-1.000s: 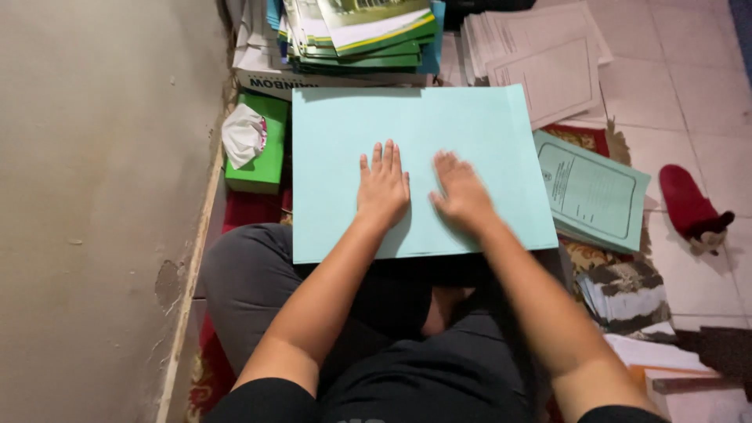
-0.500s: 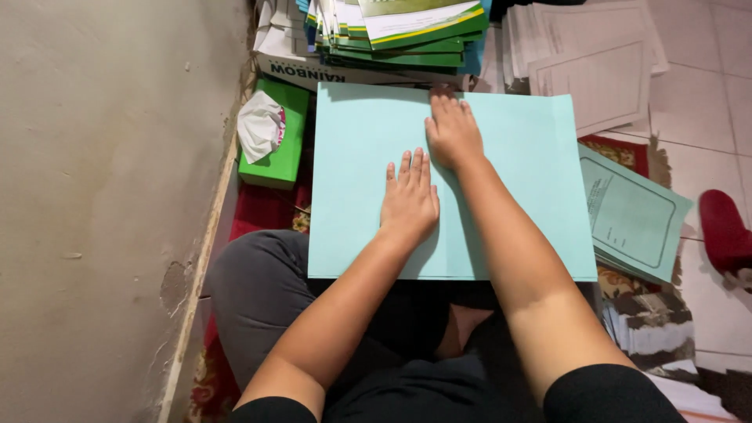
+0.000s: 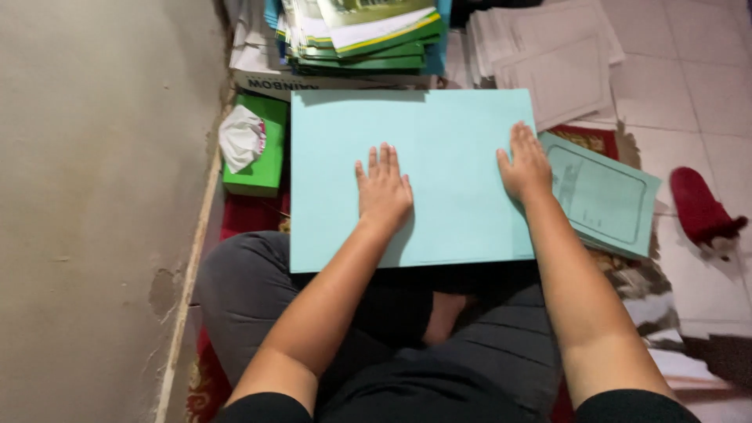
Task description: Organizing and filing green documents into light blue folders while sitting on the floor.
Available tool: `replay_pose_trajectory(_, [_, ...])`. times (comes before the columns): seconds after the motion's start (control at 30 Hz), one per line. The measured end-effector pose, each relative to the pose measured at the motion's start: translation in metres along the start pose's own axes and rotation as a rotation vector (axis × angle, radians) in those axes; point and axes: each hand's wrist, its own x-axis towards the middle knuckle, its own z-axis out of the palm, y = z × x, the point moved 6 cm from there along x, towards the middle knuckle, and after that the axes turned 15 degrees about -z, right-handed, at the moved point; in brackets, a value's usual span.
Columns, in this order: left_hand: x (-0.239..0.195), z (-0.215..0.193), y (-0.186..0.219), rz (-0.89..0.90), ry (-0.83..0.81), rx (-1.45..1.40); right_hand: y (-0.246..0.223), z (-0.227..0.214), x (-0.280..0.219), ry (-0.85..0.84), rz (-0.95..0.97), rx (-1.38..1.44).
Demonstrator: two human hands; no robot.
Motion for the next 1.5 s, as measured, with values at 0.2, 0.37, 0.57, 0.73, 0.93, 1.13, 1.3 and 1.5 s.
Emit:
replay_pose_trajectory(0.2, [0.025, 0.026, 0.017, -0.092, -0.108, 0.131, -0.032, -0.020, -0.049, 0.035, -0.204, 0.003])
replay_pose_trajectory(0.37, [0.073, 0.024, 0.041, -0.015, -0.080, 0.076, -0.029, -0.017, -0.044, -0.047, -0.166, 0.037])
replay_pose_trajectory(0.57, [0.155, 0.046, 0.064, 0.042, 0.189, 0.080, -0.048, -0.042, -0.039, 0.014, -0.146, 0.090])
replay_pose_trajectory(0.73, [0.166, 0.046, 0.074, 0.087, 0.277, 0.072, -0.051, -0.049, -0.039, 0.010, -0.114, 0.098])
replay_pose_trajectory(0.93, [0.124, 0.025, 0.073, 0.133, 0.180, 0.052, -0.050, -0.050, -0.042, 0.085, -0.085, 0.108])
replay_pose_trajectory(1.13, [0.022, 0.012, 0.073, 0.195, 0.039, 0.053, -0.027, -0.023, -0.048, 0.118, -0.140, 0.070])
replay_pose_trajectory(1.3, [-0.076, 0.007, 0.070, 0.291, -0.010, 0.066, -0.021, -0.018, -0.050, 0.203, -0.129, -0.014])
replay_pose_trajectory(1.5, [-0.187, -0.077, 0.111, 0.898, -0.288, 0.007, -0.007, -0.018, -0.057, 0.364, -0.060, 0.079])
